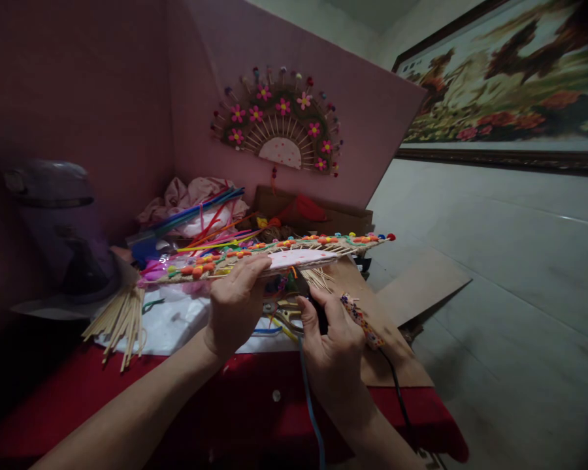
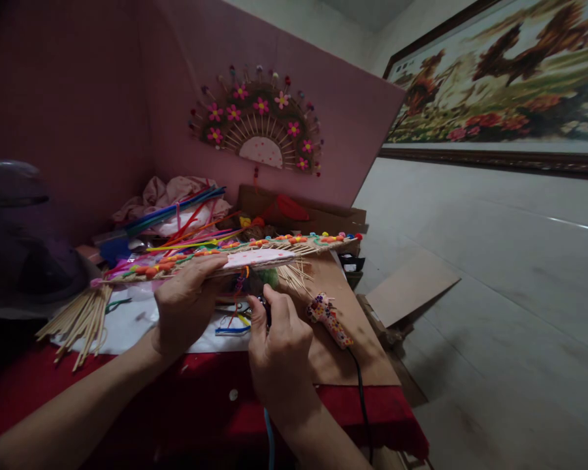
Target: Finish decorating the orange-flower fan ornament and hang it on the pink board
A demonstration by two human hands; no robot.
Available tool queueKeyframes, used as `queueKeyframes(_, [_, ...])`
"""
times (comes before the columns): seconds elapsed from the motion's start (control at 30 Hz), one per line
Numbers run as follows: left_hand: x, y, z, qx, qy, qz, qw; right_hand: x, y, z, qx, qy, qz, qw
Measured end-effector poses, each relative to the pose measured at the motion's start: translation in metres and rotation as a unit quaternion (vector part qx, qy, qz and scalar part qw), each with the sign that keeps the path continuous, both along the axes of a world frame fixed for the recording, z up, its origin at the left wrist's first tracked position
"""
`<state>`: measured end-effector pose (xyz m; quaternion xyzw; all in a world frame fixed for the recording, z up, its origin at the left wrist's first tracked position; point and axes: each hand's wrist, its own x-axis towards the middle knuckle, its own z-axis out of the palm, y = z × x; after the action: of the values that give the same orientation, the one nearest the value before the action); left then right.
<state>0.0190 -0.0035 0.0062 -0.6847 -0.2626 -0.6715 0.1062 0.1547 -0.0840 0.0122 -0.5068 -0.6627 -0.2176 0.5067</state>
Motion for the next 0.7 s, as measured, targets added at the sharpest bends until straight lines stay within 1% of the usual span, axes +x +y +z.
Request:
queueKeyframes(0.2, [-0.0004, -0.0009, 0.0003, 0.0, 0.01, 0.014, 1.0, -0.0019, 0.0014, -0.0004, 0.007, 0.013, -0.004, 1.0])
queueKeyframes(0.53, [0.0008, -0.0016, 0.0016, 0.012, 0.008, 0.018, 1.0, -0.0044, 0.0023, -0.0017, 0.026, -0.015, -0.042, 0.999])
queueKeyframes(0.7, [0.0006, -0.0027, 0.0024, 0.014, 0.009, 0.022, 1.0, -0.0052, 0.0032, -0.0011, 0.024, -0.011, -0.045, 0.999])
